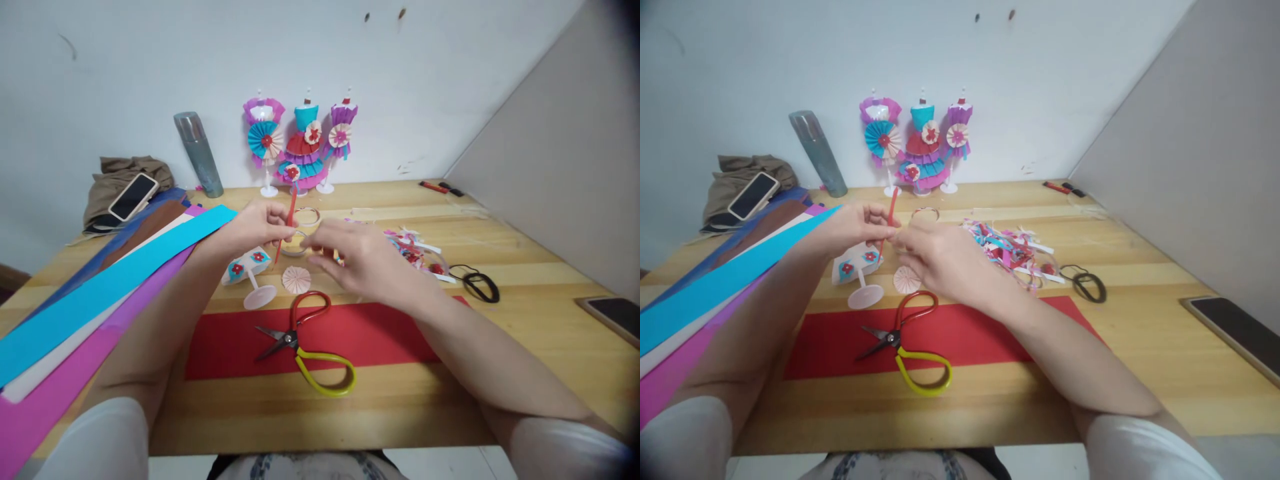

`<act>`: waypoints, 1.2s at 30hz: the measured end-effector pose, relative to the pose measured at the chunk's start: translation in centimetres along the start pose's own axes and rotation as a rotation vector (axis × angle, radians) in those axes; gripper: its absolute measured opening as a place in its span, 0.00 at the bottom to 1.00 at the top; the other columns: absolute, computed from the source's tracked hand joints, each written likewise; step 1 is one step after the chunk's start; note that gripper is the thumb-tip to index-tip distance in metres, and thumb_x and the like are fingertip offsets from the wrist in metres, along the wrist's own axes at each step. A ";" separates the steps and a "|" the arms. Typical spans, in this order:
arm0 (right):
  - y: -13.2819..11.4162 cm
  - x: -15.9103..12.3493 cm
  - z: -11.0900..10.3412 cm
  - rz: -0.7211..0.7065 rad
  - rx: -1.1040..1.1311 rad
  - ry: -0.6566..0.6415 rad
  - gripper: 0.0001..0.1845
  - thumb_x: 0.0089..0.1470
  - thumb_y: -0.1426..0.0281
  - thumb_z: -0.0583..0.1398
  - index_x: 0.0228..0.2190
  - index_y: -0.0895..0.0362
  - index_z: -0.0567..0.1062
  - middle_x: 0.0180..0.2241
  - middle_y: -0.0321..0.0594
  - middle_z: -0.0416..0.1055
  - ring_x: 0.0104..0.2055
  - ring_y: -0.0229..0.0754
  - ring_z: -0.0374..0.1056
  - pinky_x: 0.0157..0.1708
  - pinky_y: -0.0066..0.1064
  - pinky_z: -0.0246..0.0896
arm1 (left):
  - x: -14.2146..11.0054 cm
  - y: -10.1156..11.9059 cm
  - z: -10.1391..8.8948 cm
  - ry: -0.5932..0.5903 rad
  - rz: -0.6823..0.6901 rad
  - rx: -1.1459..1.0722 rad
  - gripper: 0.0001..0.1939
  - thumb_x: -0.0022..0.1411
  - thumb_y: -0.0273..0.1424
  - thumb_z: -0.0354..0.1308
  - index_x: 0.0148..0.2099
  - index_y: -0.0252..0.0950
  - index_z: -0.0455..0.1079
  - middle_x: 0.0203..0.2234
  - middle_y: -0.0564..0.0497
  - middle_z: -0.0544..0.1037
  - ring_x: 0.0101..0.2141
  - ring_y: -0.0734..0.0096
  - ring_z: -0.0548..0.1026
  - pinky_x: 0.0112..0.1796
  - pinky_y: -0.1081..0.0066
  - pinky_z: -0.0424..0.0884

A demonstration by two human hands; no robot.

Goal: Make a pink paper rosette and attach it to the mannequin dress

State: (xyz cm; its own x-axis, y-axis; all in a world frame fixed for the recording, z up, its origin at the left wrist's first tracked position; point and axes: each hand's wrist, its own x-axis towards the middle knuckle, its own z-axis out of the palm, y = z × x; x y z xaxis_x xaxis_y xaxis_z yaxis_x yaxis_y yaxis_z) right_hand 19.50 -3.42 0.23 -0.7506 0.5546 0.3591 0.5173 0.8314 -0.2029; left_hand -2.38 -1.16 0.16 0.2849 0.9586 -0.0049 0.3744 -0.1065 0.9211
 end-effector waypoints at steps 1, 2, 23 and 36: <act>0.7 0.3 0.3 0.021 0.024 0.093 0.14 0.65 0.73 0.55 0.48 0.57 0.77 0.44 0.49 0.77 0.43 0.50 0.74 0.41 0.38 0.67 | 0.0 -0.1 0.2 -0.047 0.020 0.048 0.04 0.51 0.30 0.65 0.30 0.35 0.74 0.18 0.56 0.71 0.20 0.78 0.67 0.21 0.77 0.60; 1.4 0.6 0.7 0.018 0.048 0.145 0.17 0.63 0.74 0.55 0.51 0.55 0.76 0.49 0.50 0.76 0.47 0.51 0.73 0.43 0.39 0.69 | 0.0 -0.2 0.4 -0.081 0.045 0.084 0.05 0.51 0.31 0.65 0.29 0.35 0.73 0.19 0.56 0.71 0.21 0.78 0.66 0.22 0.76 0.59; 5.4 1.7 4.6 -0.026 0.150 0.313 0.07 0.59 0.73 0.61 0.30 0.56 0.78 0.49 0.50 0.76 0.52 0.53 0.72 0.50 0.47 0.68 | -0.3 0.7 0.2 -0.132 -0.138 0.145 0.04 0.52 0.31 0.65 0.29 0.36 0.76 0.19 0.55 0.74 0.20 0.76 0.65 0.23 0.74 0.59; 4.5 2.1 5.7 0.168 0.472 0.223 0.04 0.57 0.71 0.62 0.33 0.56 0.79 0.37 0.42 0.78 0.36 0.42 0.71 0.37 0.33 0.65 | 0.3 0.3 0.0 0.184 0.016 -0.106 0.05 0.56 0.26 0.65 0.28 0.33 0.77 0.17 0.54 0.73 0.19 0.79 0.66 0.21 0.76 0.59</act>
State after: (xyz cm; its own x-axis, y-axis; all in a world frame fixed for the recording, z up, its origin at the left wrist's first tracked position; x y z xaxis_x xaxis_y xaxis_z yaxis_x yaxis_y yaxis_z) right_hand 17.91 1.65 -5.11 -0.5420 0.7029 0.4607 0.3434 0.6856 -0.6419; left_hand -2.22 -0.90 0.44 0.1202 0.9901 0.0723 0.2734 -0.1030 0.9564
